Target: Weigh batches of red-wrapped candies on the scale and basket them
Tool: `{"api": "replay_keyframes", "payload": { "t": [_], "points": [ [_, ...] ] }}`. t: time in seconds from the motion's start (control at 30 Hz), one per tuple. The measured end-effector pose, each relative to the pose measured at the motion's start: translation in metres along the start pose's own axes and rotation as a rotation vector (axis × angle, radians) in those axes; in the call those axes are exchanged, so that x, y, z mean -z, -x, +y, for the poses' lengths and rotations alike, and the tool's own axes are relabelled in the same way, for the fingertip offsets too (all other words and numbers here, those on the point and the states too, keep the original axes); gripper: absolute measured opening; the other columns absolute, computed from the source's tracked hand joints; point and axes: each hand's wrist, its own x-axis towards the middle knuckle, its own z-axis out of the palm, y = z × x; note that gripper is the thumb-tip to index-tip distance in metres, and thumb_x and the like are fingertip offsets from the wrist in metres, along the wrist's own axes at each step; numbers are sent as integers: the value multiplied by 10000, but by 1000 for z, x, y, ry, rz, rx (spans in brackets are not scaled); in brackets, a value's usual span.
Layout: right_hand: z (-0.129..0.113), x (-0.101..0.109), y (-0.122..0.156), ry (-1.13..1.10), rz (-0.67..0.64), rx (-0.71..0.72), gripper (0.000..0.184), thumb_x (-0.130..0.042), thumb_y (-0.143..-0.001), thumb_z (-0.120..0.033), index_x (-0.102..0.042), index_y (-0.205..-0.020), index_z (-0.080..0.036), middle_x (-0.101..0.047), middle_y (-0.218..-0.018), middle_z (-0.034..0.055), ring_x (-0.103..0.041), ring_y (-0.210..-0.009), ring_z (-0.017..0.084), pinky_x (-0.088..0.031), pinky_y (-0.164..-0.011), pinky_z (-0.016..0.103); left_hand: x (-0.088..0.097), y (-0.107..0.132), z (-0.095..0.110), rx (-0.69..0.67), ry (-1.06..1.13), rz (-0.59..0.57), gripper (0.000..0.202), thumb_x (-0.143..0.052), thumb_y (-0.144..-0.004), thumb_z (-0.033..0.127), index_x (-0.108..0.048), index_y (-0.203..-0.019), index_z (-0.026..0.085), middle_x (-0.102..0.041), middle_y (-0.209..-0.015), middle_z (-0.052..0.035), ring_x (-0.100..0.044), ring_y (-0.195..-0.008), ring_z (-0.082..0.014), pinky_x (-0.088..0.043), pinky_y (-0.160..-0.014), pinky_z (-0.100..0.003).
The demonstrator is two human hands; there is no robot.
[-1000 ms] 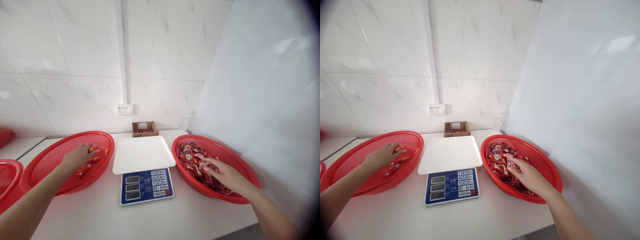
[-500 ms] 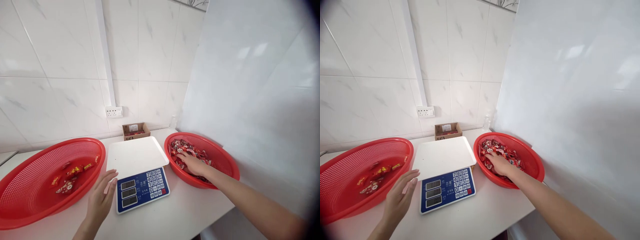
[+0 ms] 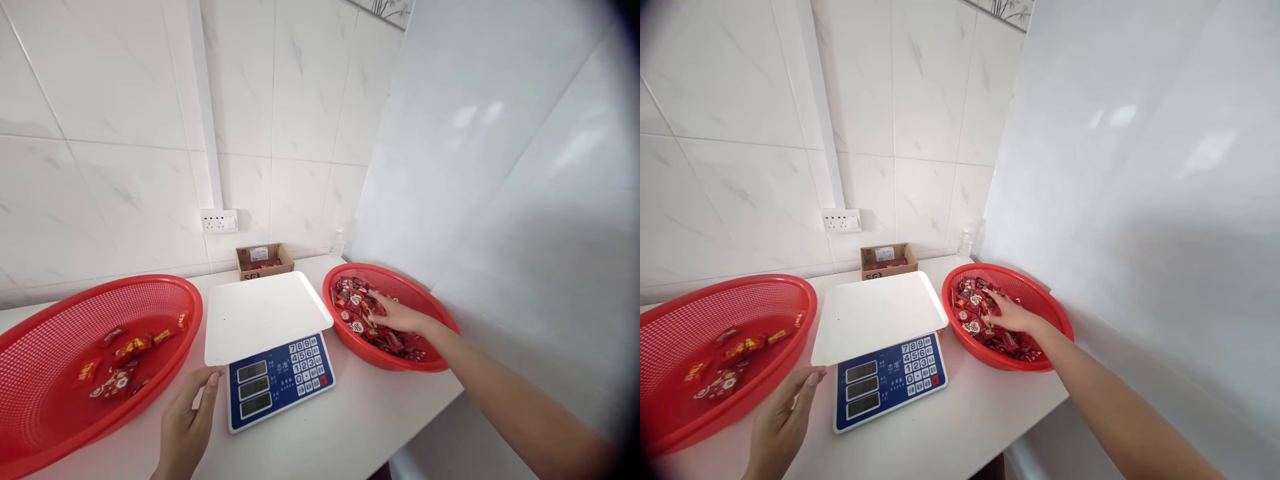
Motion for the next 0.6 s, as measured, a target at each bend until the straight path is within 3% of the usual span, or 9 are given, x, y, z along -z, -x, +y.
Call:
{"api": "replay_keyframes", "payload": {
  "t": [0.07, 0.13, 0.2, 0.33, 0.5, 0.6],
  "points": [
    [-8, -11, 2, 38, -129, -15, 968, -627, -689, -522, -144, -1473, -223, -194, -1509, 116, -279, -1329, 333, -305, -1031, 424, 0, 0, 2, -22, -1, -15, 219, -486, -848, 368, -640, -815, 215, -698, -766, -18, -666, -691, -145, -515, -592, -194],
    [-15, -19, 3, 84, -163, -53, 990, -664, -663, -443, -147, -1473, -204, -179, -1506, 157, -352, -1286, 349, -328, -1007, 418, 0, 0, 2, -27, -3, -24, 221, -489, -845, 367, -640, -806, 211, -694, -757, -22, -660, -677, -145, -505, -570, -190],
    [-19, -21, 1, 111, -115, -57, 906, -664, -649, -314, -249, -1445, -193, -275, -1465, 174, -442, -1221, 335, -361, -973, 389, -1, 0, 1, -15, -1, -32, 225, -491, -843, 371, -640, -802, 207, -694, -753, -24, -657, -669, -146, -497, -556, -188],
    [-15, -10, -4, 55, -53, 6, 671, -611, -620, -169, -494, -1279, -209, -528, -1280, 107, -549, -1093, 273, -425, -882, 324, -3, -1, -1, -13, 22, -38, 224, -490, -848, 372, -636, -809, 207, -692, -749, -20, -649, -651, -138, -487, -544, -179],
    [-7, 13, 2, -110, 45, -7, 510, -624, -670, -309, -568, -1169, -220, -611, -1179, 52, -558, -1070, 259, -425, -883, 334, -3, -3, 0, -12, 26, -57, 227, -494, -845, 379, -641, -807, 211, -695, -737, -18, -654, -639, -139, -489, -524, -174],
    [-4, 22, 5, -160, 91, -24, 372, -621, -685, -395, -618, -1011, -218, -662, -1055, 44, -600, -967, 251, -447, -817, 318, -3, -3, 1, -11, 46, -72, 230, -495, -846, 383, -643, -802, 213, -701, -746, -22, -665, -656, -145, -503, -539, -174]
  ]
}}
